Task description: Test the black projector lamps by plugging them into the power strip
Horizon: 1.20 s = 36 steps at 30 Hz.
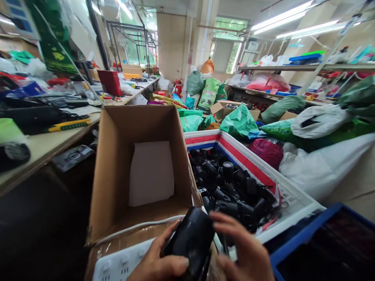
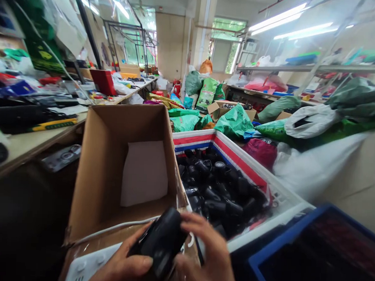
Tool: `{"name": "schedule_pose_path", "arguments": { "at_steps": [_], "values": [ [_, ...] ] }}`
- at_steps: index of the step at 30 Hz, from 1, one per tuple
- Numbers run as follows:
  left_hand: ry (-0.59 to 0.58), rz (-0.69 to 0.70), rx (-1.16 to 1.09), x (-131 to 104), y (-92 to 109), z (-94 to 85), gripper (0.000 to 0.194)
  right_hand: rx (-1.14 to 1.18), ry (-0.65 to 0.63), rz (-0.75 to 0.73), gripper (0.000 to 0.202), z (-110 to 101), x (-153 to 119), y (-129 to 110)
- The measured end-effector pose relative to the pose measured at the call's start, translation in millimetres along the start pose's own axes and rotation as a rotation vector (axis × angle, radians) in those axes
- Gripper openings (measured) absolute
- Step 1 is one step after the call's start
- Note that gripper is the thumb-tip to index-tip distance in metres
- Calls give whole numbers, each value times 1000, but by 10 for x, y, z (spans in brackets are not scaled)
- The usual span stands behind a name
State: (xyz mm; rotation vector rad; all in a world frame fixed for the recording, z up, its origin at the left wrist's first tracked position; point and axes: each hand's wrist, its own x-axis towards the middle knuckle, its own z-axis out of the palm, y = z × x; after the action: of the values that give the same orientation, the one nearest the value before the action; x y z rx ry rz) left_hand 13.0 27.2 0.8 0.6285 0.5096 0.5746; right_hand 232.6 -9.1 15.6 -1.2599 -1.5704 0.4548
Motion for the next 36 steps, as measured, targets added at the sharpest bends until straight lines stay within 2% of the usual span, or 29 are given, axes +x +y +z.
{"name": "schedule_pose_path", "arguments": {
  "at_steps": [2, 4, 6, 7, 9, 12, 15, 18, 22, 24, 26, 28, 31, 33, 35, 36],
  "values": [
    [-24, 9, 22, -151, 34, -60, 90, 134, -87, 126, 58, -186, 50, 49],
    [-33, 20, 86, -256, 61, -100, 92, 372, -356, 280, 83, -264, 84, 68],
    [-4, 62, 177, -304, 78, -119, 89, 624, -591, 417, 102, -195, 45, 50],
    [32, 98, 221, -312, 82, -123, 86, 723, -623, 472, 105, -116, -3, 32],
    [130, 144, 317, -313, 84, -128, 80, 841, -539, 539, 103, 72, -126, 2],
    [236, 115, 438, -315, 67, -156, 82, 908, -384, 570, 104, 287, -252, 12],
    [186, 77, 445, -316, 23, -215, 86, 850, -309, 581, 106, 359, -232, 56],
    [128, 87, 364, -295, -64, -278, 86, 602, -213, 558, 94, 384, -195, 43],
    [85, 146, 190, -277, -197, -283, 77, 180, -51, 370, 79, 440, -314, -64],
    [97, 128, 131, -301, -204, -233, 70, -37, 27, 185, 71, 470, -408, -102],
    [153, 100, 221, -344, -155, -169, 66, -213, 72, -37, 70, 499, -477, -112],
    [226, 84, 384, -386, -83, -113, 62, -305, 63, -202, 72, 529, -507, -103],
    [335, 112, 529, -418, -17, -81, 62, -359, 46, -287, 68, 561, -494, -65],
    [352, 126, 556, -420, -8, -95, 65, -332, 11, -235, 74, 547, -472, -18],
    [351, 131, 532, -430, 12, -123, 63, -219, -110, -90, 89, 483, -462, 55],
    [358, 138, 500, -443, 37, -137, 61, -172, -190, -4, 89, 431, -465, 101]
  ]
}}
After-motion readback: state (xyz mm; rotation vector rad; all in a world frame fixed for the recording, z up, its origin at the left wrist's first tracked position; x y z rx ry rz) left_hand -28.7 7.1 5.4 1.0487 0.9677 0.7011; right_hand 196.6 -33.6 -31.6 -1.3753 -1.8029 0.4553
